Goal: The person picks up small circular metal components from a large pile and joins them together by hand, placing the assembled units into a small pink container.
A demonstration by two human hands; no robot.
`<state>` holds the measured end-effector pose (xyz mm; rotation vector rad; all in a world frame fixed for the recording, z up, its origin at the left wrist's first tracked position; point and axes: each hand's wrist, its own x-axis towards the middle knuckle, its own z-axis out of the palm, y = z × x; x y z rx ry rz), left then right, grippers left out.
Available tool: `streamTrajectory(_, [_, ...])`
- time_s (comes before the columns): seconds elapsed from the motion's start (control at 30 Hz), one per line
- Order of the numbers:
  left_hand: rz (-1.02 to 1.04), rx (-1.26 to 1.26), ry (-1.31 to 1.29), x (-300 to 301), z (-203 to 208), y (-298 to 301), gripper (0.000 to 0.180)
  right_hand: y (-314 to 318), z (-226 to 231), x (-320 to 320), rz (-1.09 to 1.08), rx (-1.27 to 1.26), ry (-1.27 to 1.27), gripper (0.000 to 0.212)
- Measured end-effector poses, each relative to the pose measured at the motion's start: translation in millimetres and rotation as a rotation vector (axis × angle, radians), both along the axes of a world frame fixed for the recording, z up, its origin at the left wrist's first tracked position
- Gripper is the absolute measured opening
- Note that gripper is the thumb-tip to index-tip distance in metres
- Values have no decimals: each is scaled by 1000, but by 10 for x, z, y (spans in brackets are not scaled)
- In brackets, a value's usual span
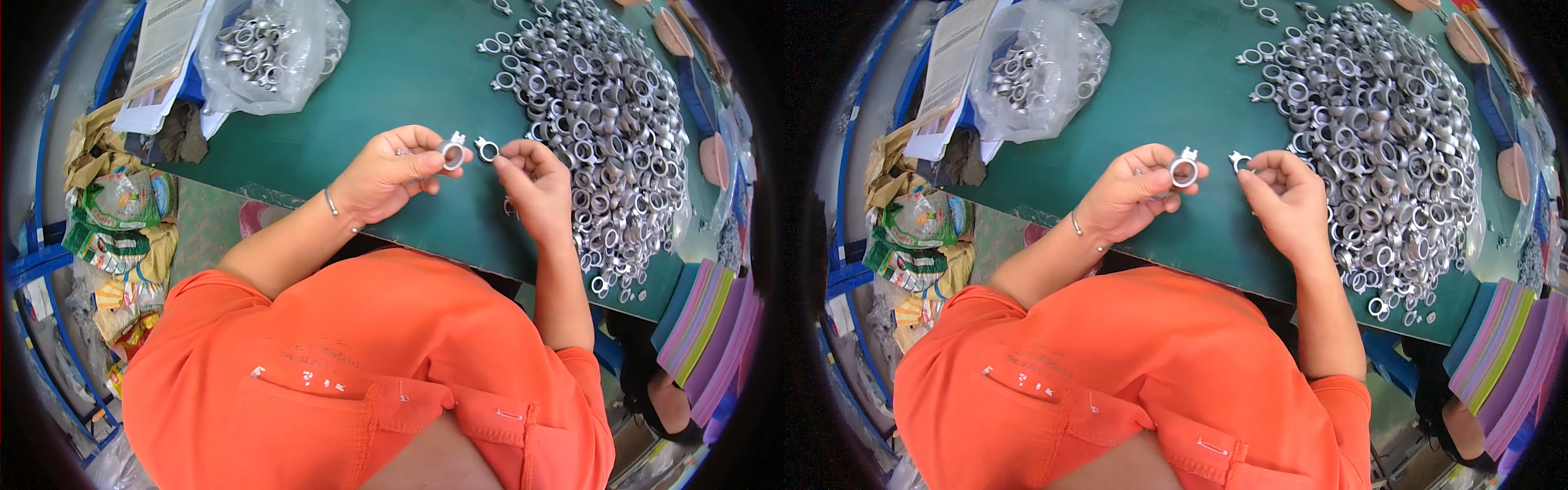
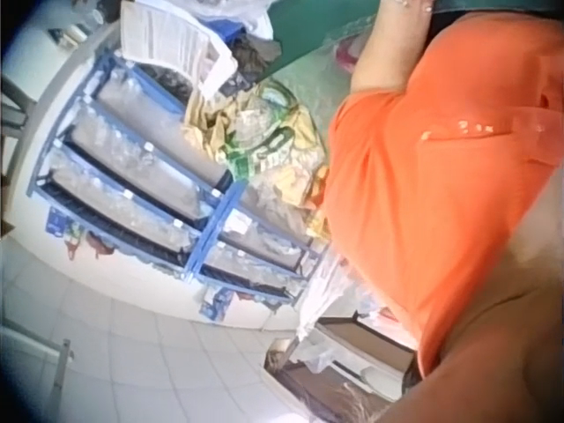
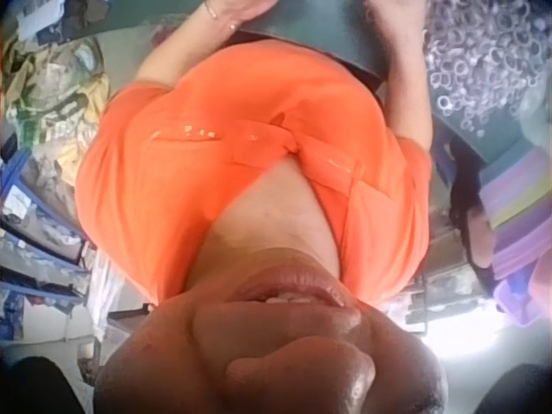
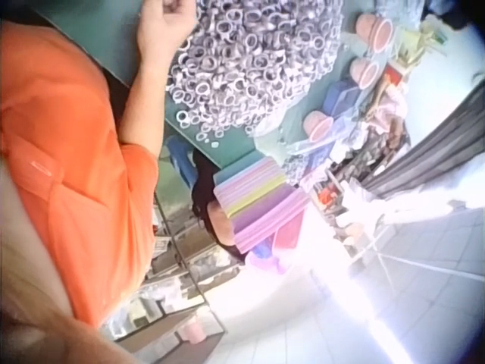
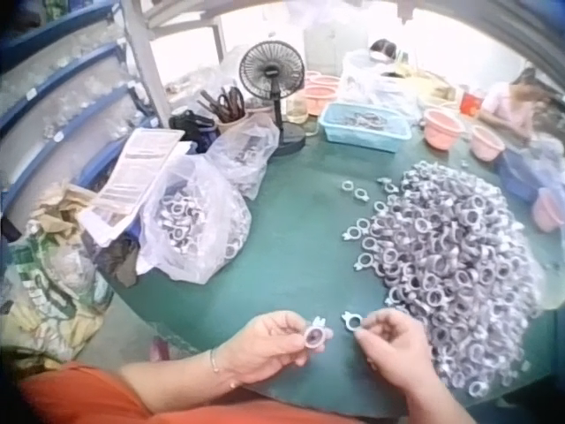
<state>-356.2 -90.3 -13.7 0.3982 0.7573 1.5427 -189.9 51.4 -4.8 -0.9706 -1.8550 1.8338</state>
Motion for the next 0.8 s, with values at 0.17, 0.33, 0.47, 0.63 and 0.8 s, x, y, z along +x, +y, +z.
streamTrajectory(0.17, [-28, 113, -81, 18, 8, -13, 29, -47, 1, -171, 172, 860, -413, 27])
streamTrajectory(0.33, [-40, 118, -194, 7, 1, -61, 32, -100, 37, -93, 130, 402, -111, 28])
streamTrajectory(0.47, [-53, 131, -264, 16, -48, -50, 31, -165, -7, 17, 62, 86, 217, 31])
streamTrajectory(0.63, [-73, 162, -248, 43, -28, -38, 29, -244, 38, 75, 55, 47, 427, 36])
streamTrajectory(0.8, [-85, 177, -288, 52, -31, -55, 28, -297, 44, 72, 38, 131, 460, 35])
